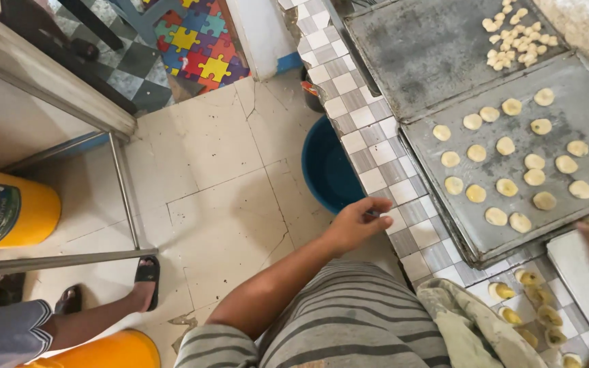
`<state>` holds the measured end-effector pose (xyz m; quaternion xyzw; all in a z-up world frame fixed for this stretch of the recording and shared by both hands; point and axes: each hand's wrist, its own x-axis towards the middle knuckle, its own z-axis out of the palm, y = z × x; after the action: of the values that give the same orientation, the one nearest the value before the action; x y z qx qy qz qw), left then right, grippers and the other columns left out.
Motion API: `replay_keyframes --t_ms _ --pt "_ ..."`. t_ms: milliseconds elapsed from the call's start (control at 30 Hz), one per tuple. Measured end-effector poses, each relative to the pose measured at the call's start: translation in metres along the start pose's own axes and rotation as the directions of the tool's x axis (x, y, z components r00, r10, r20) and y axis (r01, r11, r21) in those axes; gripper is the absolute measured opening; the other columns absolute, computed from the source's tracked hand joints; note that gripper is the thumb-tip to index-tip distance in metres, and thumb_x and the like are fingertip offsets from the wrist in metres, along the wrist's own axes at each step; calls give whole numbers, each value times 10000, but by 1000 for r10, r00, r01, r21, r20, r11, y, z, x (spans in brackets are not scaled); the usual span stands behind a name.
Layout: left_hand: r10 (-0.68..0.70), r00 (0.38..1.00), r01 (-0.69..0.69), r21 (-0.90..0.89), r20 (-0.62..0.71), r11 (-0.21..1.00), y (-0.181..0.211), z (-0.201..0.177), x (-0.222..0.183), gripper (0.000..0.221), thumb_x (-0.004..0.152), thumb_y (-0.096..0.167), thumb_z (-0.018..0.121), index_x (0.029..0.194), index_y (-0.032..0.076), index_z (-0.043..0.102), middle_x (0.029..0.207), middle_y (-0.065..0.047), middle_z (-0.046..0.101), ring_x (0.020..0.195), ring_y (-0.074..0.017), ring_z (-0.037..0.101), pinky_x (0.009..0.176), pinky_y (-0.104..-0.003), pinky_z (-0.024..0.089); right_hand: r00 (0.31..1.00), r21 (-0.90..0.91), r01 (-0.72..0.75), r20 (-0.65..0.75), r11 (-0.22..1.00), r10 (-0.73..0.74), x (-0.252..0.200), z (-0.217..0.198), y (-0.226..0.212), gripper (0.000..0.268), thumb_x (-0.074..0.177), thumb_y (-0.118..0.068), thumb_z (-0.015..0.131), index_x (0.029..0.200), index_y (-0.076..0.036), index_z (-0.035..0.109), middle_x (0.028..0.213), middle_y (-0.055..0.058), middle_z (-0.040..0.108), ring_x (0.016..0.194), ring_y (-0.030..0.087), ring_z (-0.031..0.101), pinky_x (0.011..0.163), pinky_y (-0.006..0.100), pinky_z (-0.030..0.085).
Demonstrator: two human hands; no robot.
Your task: Assembling cookies by placing small yellow dough portions onto white dough bases on a baking tray.
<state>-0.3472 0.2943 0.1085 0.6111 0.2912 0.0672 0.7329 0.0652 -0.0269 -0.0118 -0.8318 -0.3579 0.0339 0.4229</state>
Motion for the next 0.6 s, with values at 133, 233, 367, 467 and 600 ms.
replay_keyframes --t_ms 133,233,367,467,600 --pt "-60 977 109 -239 204 965 18 6 14 672 795 424 532 1364 107 366 1192 -113 513 1004 -202 570 728 -291 469 917 -158 367 226 917 -328 -9 68 -267 343 800 -64 720 1135 -80 648 1123 101 642 951 206 591 819 292 478" --pt "-62 953 179 -388 296 904 1 3 30 805 689 495 612 1367 153 345 1276 -139 504 978 -218 583 736 -330 468 826 12 465 355 885 -438 -14 119 -342 197 752 -90 694 926 -181 677 1056 33 674 919 175 616 877 340 494" --pt "107 946 80 -540 306 838 -32 -13 43 402 822 238 685 1184 130 547 958 -17 643 837 -115 611 642 -218 519 788 -111 510 458 853 -411 -18 161 -354 420 730 -235 712 1131 -133 643 861 11 610 811 174 569 660 301 459" --pt "7 970 125 -523 243 843 -44 -22 47 401 772 243 718 1128 129 573 866 -2 655 730 -73 615 581 -190 484 793 -111 457 499 882 -348 -22 173 -344 455 757 -242 674 1193 -139 595 1013 25 609 937 201 581 755 318 454" --pt "-106 968 203 -455 228 867 -28 -32 39 353 761 287 713 1061 151 586 873 -32 678 727 -98 646 581 -200 432 829 -116 419 454 901 -327 -27 170 -351 351 757 -220 674 1102 -157 646 1007 15 678 917 193 613 820 291 455"
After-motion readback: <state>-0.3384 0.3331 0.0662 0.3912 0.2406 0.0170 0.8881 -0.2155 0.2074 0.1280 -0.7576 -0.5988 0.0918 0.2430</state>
